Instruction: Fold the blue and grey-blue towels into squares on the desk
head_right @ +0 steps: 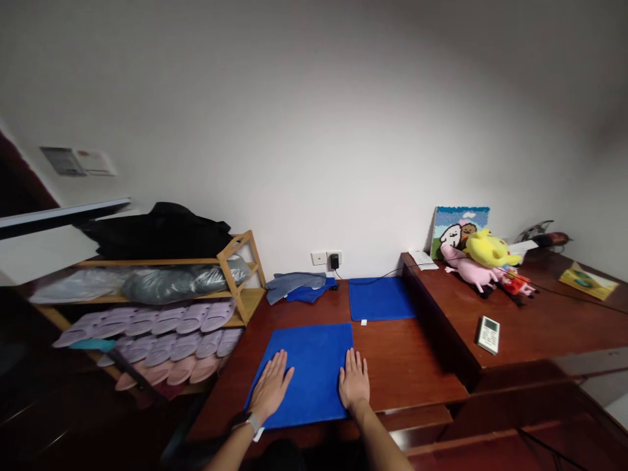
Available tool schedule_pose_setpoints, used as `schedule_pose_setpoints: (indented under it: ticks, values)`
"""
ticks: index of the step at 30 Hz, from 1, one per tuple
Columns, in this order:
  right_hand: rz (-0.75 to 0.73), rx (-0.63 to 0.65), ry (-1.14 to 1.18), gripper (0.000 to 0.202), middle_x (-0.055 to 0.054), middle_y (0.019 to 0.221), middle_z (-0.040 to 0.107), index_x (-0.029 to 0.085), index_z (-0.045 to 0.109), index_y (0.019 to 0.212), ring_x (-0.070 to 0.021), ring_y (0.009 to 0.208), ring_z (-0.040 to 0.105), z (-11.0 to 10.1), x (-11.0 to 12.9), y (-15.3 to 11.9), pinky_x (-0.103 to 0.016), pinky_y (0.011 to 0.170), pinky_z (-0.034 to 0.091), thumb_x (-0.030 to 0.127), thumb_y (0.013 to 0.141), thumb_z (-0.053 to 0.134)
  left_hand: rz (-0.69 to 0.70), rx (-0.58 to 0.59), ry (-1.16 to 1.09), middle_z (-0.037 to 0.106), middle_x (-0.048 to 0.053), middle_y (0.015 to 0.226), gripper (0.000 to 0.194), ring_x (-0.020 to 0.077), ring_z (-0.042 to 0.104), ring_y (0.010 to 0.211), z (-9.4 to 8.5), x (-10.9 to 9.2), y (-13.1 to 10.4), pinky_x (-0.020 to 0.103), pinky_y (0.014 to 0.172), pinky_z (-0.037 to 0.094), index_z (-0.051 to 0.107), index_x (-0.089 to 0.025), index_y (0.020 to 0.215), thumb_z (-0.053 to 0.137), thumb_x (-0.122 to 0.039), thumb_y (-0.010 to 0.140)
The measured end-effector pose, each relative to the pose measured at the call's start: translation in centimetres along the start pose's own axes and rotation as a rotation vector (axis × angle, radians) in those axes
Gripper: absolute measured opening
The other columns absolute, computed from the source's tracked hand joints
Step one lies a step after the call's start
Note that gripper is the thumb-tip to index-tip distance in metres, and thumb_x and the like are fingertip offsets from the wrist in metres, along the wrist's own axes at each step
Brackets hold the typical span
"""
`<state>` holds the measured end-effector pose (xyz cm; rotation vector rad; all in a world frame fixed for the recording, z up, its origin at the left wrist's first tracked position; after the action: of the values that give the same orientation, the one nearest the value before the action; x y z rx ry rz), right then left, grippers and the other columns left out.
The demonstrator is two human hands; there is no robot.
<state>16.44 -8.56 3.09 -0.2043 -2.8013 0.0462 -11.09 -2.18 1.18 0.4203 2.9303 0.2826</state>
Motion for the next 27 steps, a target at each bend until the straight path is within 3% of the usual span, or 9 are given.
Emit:
schedule_pose_setpoints:
  ticks: [5, 7, 8, 11, 16, 19, 22, 27]
  values:
    - [-0.013, -0.001, 0.005, 0.065, 0.000, 0.171, 0.014, 0.017, 0.018, 0.164, -0.0215, 0.160, 0.009, 0.1, -0.2, 0.0, -0.043, 0.129, 0.004, 0.040, 0.104, 0.018, 0.312, 0.072, -0.113, 0.029, 0.008, 0.170, 0.067, 0.0233, 0.027, 0.157, 1.6, -11.5, 0.8, 0.047, 0.128, 0.026, 0.021, -0.021, 0.164, 0.021, -0.054, 0.106]
    - [-0.022, 0.002, -0.002, 0.064, 0.000, 0.171, 0.014, 0.017, 0.019, 0.164, -0.0217, 0.160, 0.008, 0.1, -0.2, 0.0, -0.043, 0.129, 0.005, 0.039, 0.103, 0.019, 0.336, 0.122, -0.123, 0.029, 0.008, 0.169, 0.067, 0.0233, 0.027, 0.157, 2.4, -14.0, 0.9, 0.047, 0.128, 0.026, 0.021, -0.021, 0.164, 0.019, -0.055, 0.106]
    - [-0.024, 0.000, -0.003, 0.064, 0.000, 0.171, 0.014, 0.017, 0.020, 0.164, -0.0218, 0.160, 0.008, 0.1, -0.2, 0.0, -0.044, 0.129, 0.005, 0.039, 0.103, 0.019, 0.320, 0.138, -0.118, 0.029, 0.008, 0.169, 0.068, 0.0233, 0.027, 0.157, 2.7, -14.3, 0.8, 0.047, 0.128, 0.026, 0.023, -0.020, 0.164, 0.019, -0.056, 0.106]
    - [-0.020, -0.015, 0.002, 0.064, -0.001, 0.171, 0.015, 0.016, 0.020, 0.164, -0.0215, 0.160, 0.010, 0.2, -0.3, 0.1, -0.043, 0.129, 0.006, 0.039, 0.104, 0.017, 0.221, 0.141, -0.081, 0.028, 0.007, 0.170, 0.069, 0.0233, 0.024, 0.157, 2.6, -11.3, 0.4, 0.047, 0.129, 0.023, 0.025, -0.020, 0.163, 0.018, -0.057, 0.105]
    - [-0.005, -0.012, -0.004, 0.065, 0.000, 0.171, 0.014, 0.017, 0.018, 0.164, -0.0210, 0.159, 0.010, 0.5, -0.4, 0.1, -0.043, 0.129, 0.006, 0.041, 0.104, 0.016, 0.005, 0.110, 0.015, 0.026, 0.009, 0.170, 0.075, 0.0254, 0.023, 0.158, 0.9, -0.3, -2.2, 0.049, 0.129, 0.021, 0.027, -0.018, 0.163, 0.020, -0.062, 0.103]
    - [0.003, 0.000, -0.019, 0.065, 0.000, 0.171, 0.014, 0.016, 0.017, 0.164, -0.0214, 0.160, 0.010, 0.3, -0.3, 0.1, -0.043, 0.129, 0.006, 0.042, 0.104, 0.016, -0.060, 0.087, 0.038, 0.025, 0.010, 0.170, 0.078, 0.0253, 0.023, 0.158, 0.0, 3.9, -4.0, 0.048, 0.128, 0.022, 0.026, -0.016, 0.163, 0.020, -0.064, 0.102]
    - [0.011, 0.033, -0.048, 0.065, -0.001, 0.172, 0.013, 0.016, 0.017, 0.164, -0.0221, 0.160, 0.010, -0.4, 0.0, 0.0, -0.044, 0.129, 0.007, 0.040, 0.104, 0.015, -0.098, 0.078, 0.021, 0.024, 0.012, 0.170, 0.080, 0.0255, 0.022, 0.158, -0.3, 5.1, -4.9, 0.047, 0.128, 0.024, 0.026, -0.012, 0.163, 0.019, -0.064, 0.102]
    - [0.010, 0.045, -0.054, 0.065, -0.001, 0.172, 0.013, 0.015, 0.015, 0.165, -0.0223, 0.160, 0.010, -0.8, 0.4, -1.4, -0.045, 0.129, 0.007, 0.038, 0.104, 0.012, -0.112, 0.066, -0.003, 0.025, 0.013, 0.170, 0.080, 0.0272, 0.022, 0.158, -0.4, 4.5, -4.7, 0.049, 0.127, 0.024, 0.029, -0.011, 0.162, 0.020, -0.064, 0.101]
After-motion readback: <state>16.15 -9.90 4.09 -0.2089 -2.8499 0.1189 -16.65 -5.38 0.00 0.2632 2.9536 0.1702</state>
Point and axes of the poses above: each hand's wrist, its own y-axis towards the middle knuckle, its own z-axis out of the palm, x = y × z, the point moved 4 cm from there along y, towards the middle knuckle
